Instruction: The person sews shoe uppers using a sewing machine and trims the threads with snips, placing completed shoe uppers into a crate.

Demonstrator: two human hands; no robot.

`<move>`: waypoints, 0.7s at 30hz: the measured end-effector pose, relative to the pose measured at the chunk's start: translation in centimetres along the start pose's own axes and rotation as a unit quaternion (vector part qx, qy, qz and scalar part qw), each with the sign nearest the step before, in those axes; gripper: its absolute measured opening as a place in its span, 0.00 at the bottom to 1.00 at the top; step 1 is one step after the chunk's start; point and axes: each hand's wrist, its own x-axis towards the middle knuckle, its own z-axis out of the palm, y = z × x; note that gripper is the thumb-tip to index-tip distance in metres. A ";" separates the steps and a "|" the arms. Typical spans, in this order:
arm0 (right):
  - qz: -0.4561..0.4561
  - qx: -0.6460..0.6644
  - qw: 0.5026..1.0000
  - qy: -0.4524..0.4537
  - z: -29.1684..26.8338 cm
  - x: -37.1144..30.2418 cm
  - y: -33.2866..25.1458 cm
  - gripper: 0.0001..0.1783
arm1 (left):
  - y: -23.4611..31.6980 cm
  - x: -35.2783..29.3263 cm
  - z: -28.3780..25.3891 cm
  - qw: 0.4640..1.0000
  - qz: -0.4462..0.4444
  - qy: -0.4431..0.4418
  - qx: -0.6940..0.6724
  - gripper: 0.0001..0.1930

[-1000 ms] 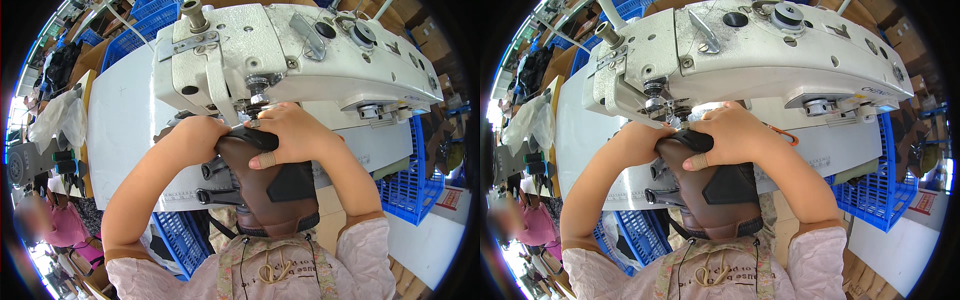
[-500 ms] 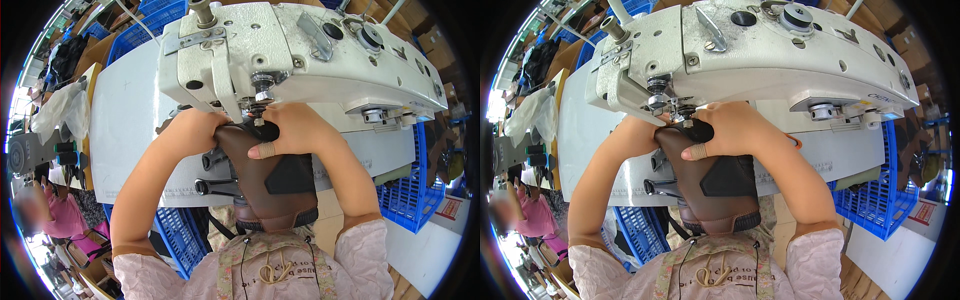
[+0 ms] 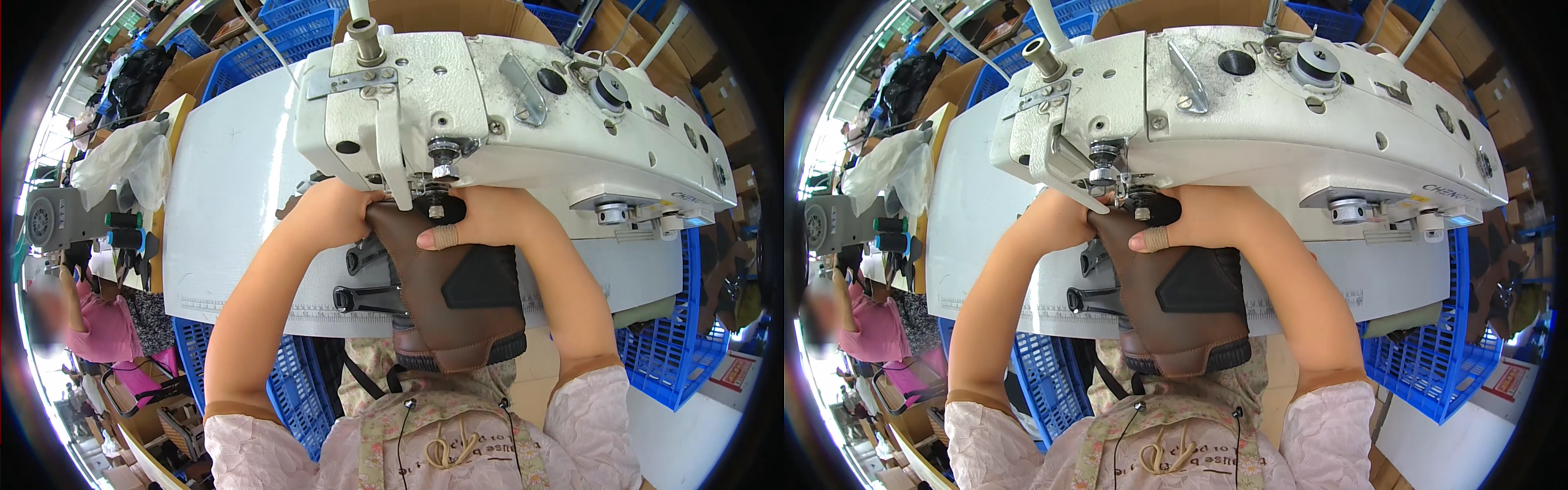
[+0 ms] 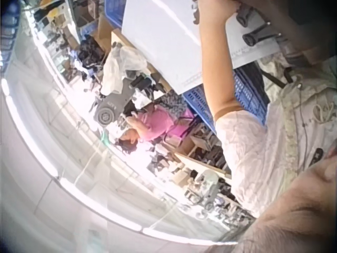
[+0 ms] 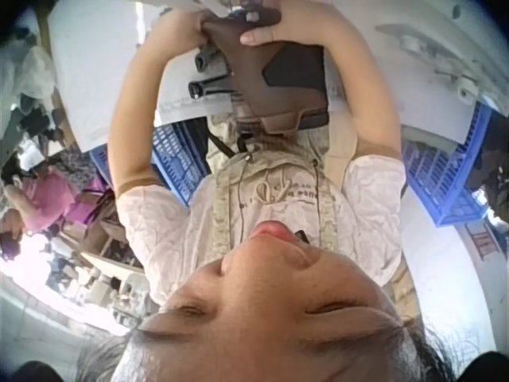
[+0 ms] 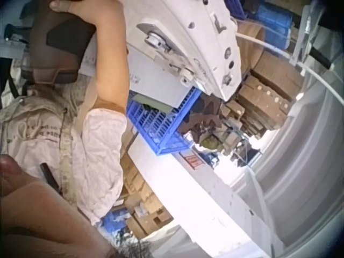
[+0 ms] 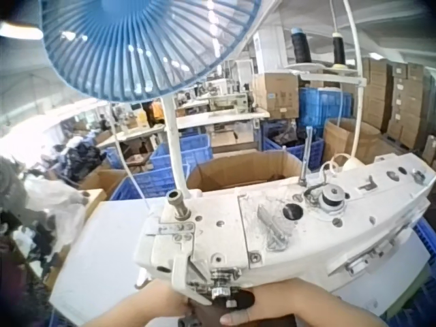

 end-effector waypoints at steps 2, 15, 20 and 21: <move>-0.050 0.026 0.998 0.020 0.2 0.4 0.4 0.60 | -0.2 0.2 0.2 1.000 -0.003 -0.006 -0.006 0.26; 0.004 0.040 0.999 0.000 -0.2 -0.2 -0.3 0.62 | -0.7 0.2 0.7 1.000 0.000 -0.002 0.031 0.22; 0.038 0.017 0.999 0.002 -0.3 -0.4 -0.7 0.66 | -0.3 0.2 0.4 0.999 -0.002 -0.014 0.045 0.21; 0.037 0.016 0.999 0.003 -0.3 -0.4 -0.8 0.66 | -0.2 0.1 0.3 0.999 0.003 -0.005 0.044 0.21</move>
